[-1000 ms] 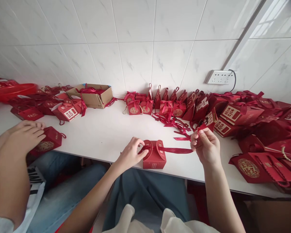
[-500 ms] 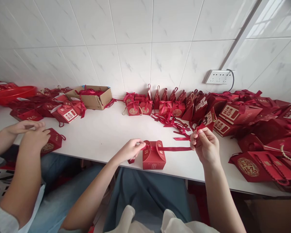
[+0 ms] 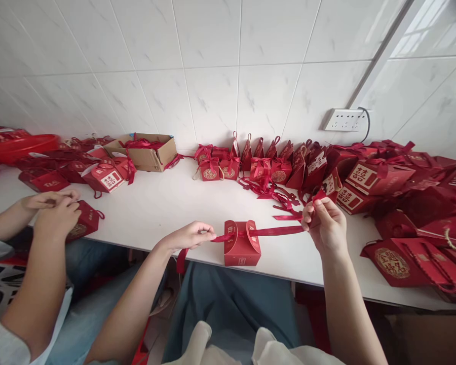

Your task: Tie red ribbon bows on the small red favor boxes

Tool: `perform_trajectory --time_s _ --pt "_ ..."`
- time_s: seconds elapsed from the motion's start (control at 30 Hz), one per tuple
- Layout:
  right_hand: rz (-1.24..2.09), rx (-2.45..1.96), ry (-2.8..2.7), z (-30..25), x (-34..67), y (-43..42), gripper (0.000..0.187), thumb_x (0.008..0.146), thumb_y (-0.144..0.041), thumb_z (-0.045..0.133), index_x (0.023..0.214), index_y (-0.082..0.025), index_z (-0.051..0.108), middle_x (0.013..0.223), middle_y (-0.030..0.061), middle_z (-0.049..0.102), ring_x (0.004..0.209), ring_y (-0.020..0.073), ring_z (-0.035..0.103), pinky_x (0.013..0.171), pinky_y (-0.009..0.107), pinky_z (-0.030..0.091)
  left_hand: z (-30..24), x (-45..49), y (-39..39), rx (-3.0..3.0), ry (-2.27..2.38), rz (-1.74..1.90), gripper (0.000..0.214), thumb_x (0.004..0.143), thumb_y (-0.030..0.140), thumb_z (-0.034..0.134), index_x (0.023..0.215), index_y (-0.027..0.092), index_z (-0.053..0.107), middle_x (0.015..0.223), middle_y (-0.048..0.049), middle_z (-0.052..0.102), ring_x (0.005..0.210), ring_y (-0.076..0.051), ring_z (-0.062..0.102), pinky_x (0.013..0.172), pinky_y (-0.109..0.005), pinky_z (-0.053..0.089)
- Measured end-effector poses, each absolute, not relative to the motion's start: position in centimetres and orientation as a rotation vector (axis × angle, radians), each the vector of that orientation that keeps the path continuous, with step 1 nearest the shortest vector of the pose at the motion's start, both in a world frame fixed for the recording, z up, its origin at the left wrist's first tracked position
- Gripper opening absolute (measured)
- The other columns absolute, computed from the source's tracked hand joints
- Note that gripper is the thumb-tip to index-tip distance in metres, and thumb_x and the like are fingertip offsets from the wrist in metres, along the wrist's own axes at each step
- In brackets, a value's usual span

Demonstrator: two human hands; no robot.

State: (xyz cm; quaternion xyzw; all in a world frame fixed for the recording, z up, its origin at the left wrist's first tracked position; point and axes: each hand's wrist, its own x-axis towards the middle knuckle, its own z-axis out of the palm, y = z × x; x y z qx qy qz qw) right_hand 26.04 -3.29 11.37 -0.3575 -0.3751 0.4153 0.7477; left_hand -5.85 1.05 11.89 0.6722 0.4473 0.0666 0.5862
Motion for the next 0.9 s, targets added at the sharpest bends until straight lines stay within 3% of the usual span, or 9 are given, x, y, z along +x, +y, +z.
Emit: perform_trajectory --time_s 0.17,0.33,0.47,0.7,0.8,0.9 --pt "0.912 -0.784 -0.808 11.6 26.1 -3.2 0.034 0.061 -0.037 0.084 0.068 -0.021 0.055 0.055 -0.0055 0.055 0.041 0.0085 0.048 0.029 0.016 0.041 11.4 -6.3 1.4 1.704 1.022 0.124 0.036 0.069 0.048 0.067 0.076 0.017 0.051 0.069 0.0039 0.046 0.06 -0.009 0.039 0.055 -0.02 0.029" --pt "0.91 -0.792 -0.797 11.2 26.3 -3.1 0.034 0.059 -0.037 0.085 0.067 -0.02 0.056 0.055 -0.0054 0.055 0.041 0.0084 0.048 0.029 0.016 0.041 11.9 -7.0 1.8 1.717 1.096 0.056 0.037 0.077 0.053 0.053 0.068 0.017 0.048 0.067 0.0032 0.042 0.052 -0.009 0.036 0.05 -0.022 0.029" --pt "0.895 -0.793 -0.79 11.1 26.7 -3.2 0.034 0.06 -0.037 0.084 0.068 -0.02 0.056 0.056 -0.0055 0.055 0.041 0.0082 0.049 0.029 0.016 0.04 12.9 -8.4 1.7 1.707 0.965 0.112 0.034 0.077 0.045 0.055 0.062 0.015 0.051 0.068 0.0016 0.044 0.056 -0.01 0.039 0.054 -0.023 0.031" --pt "0.889 -0.786 -0.806 11.8 26.6 -3.1 0.034 0.061 -0.038 0.084 0.067 -0.02 0.056 0.056 -0.0051 0.054 0.042 0.0088 0.05 0.031 0.017 0.042 13.6 -10.7 1.7 1.584 0.921 0.619 0.039 0.075 0.038 0.057 0.045 0.015 0.049 0.087 -0.0077 0.06 0.082 -0.018 0.054 0.072 -0.024 0.04" --pt "0.896 -0.773 -0.823 12.5 26.1 -2.7 0.033 0.061 -0.039 0.083 0.068 -0.021 0.056 0.057 -0.0049 0.054 0.043 0.0091 0.049 0.031 0.017 0.041 14.1 -10.6 2.0 1.465 0.867 0.801 0.038 0.075 0.037 0.061 0.045 0.015 0.054 0.097 -0.0112 0.064 0.097 -0.023 0.055 0.073 -0.025 0.043" --pt "0.888 -0.75 -0.856 13.6 25.5 -2.0 0.033 0.062 -0.041 0.083 0.069 -0.021 0.056 0.057 -0.0048 0.054 0.046 0.0101 0.051 0.034 0.017 0.041 15.2 -9.3 2.4 1.343 0.725 0.94 0.033 0.075 0.032 0.066 0.049 0.014 0.059 0.096 -0.0093 0.066 0.096 -0.022 0.057 0.082 -0.029 0.045"
